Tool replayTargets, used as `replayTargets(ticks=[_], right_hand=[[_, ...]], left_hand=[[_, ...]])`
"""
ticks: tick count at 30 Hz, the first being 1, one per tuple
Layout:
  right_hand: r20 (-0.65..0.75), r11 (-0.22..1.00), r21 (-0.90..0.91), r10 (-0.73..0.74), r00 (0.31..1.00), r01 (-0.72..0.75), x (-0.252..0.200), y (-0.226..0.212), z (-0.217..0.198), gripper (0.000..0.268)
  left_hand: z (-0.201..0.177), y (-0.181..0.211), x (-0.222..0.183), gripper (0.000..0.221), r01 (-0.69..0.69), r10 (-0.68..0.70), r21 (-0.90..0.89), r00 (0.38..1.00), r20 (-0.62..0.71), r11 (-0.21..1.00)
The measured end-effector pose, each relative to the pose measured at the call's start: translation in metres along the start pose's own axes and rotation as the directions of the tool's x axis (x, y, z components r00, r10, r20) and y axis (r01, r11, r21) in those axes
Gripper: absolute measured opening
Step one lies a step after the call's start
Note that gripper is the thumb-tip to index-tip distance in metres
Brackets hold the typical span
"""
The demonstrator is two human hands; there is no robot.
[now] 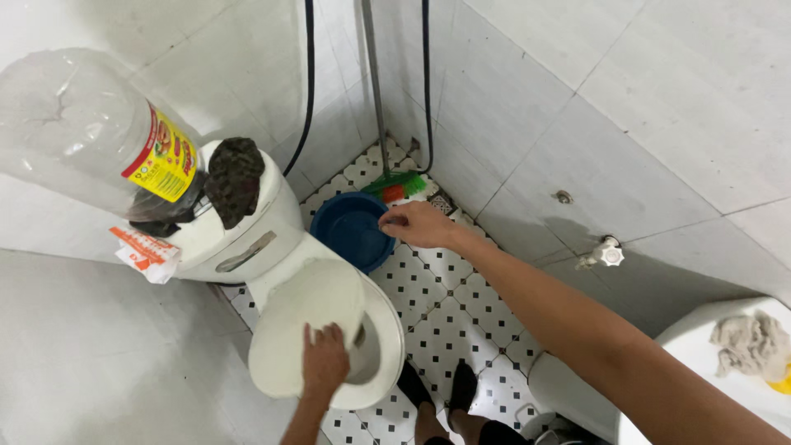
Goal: The person takes cucumbers from a refrigerator, carries them to a sink in a restroom area, and washes them by hand under running water.
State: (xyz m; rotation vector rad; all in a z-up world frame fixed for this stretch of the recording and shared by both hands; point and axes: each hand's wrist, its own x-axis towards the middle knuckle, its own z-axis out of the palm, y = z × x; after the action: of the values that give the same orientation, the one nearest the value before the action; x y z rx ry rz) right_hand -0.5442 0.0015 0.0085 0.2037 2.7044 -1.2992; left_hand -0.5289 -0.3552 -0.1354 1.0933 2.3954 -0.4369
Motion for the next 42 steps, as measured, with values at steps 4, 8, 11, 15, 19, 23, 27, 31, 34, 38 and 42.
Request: replayTargets(ticks=[4, 8, 11, 15, 19, 23, 27, 31, 34, 38, 42], right_hand=[[0.088, 0.994, 0.016, 0.104, 0.991, -0.106, 0.007, 0.000, 0.018, 0.037], [0.144, 0.995, 0.015, 0.100, 0.984, -0.103, 0.010, 0.008, 0.042, 0.036], [0.158, 0.994, -0.057, 0.102, 0.982, -0.094, 0.020, 0.001, 0.056, 0.036], [0.158, 0.998, 0.013, 0.060, 0.986, -0.063, 0.051, -0.030, 0.078, 0.037], [0.112, 0.996, -0.004, -0.085, 0.990, 0.086, 0.092, -0.068, 0.110, 0.053], [0.114, 0.971, -0.164, -0.155, 0.981, 0.173, 0.146, -0.111, 0.147, 0.065], [0.035, 0.928, -0.260, -0.268, 0.963, 0.268, 0.217, -0.127, 0.196, 0.061], [0.112, 0.890, -0.358, -0.259, 0.959, 0.282, 0.280, -0.137, 0.242, 0.047], [0.154, 0.885, -0.401, -0.188, 0.970, 0.235, 0.313, -0.139, 0.262, 0.039], [0.134, 0.846, -0.485, -0.179, 0.975, 0.222, 0.326, -0.149, 0.265, 0.044], [0.179, 0.780, -0.585, -0.141, 0.974, 0.221, 0.315, -0.167, 0.263, 0.041]], left_hand=[[0.068, 0.071, -0.010, 0.102, 0.035, -0.031, -0.018, 0.983, 0.183, 0.999], [0.111, 0.107, 0.006, 0.124, 0.103, -0.105, 0.018, 0.976, 0.189, 0.994], [0.092, 0.104, 0.001, 0.124, 0.206, -0.207, 0.018, 0.970, 0.124, 0.978], [0.029, 0.064, -0.022, 0.119, 0.318, -0.185, -0.407, 0.925, 0.332, 0.856], [0.007, 0.000, -0.001, 0.104, 0.331, -0.452, -0.687, 0.892, 0.004, 0.646], [-0.033, -0.104, 0.027, 0.063, 0.099, -0.735, -0.862, 0.576, -0.358, 0.497], [-0.101, -0.197, 0.024, 0.051, -0.299, -0.772, -0.948, 0.626, -0.110, -0.107], [-0.142, -0.234, -0.002, 0.046, -0.394, -0.657, -0.792, 0.754, 0.011, -0.465], [-0.146, -0.248, -0.009, 0.045, -0.386, -0.661, -0.779, 0.749, 0.047, -0.494], [-0.138, -0.272, -0.012, 0.044, -0.391, -0.655, -0.690, 0.739, 0.159, -0.609], [-0.132, -0.286, -0.002, 0.043, -0.377, -0.645, -0.692, 0.746, 0.168, -0.616]])
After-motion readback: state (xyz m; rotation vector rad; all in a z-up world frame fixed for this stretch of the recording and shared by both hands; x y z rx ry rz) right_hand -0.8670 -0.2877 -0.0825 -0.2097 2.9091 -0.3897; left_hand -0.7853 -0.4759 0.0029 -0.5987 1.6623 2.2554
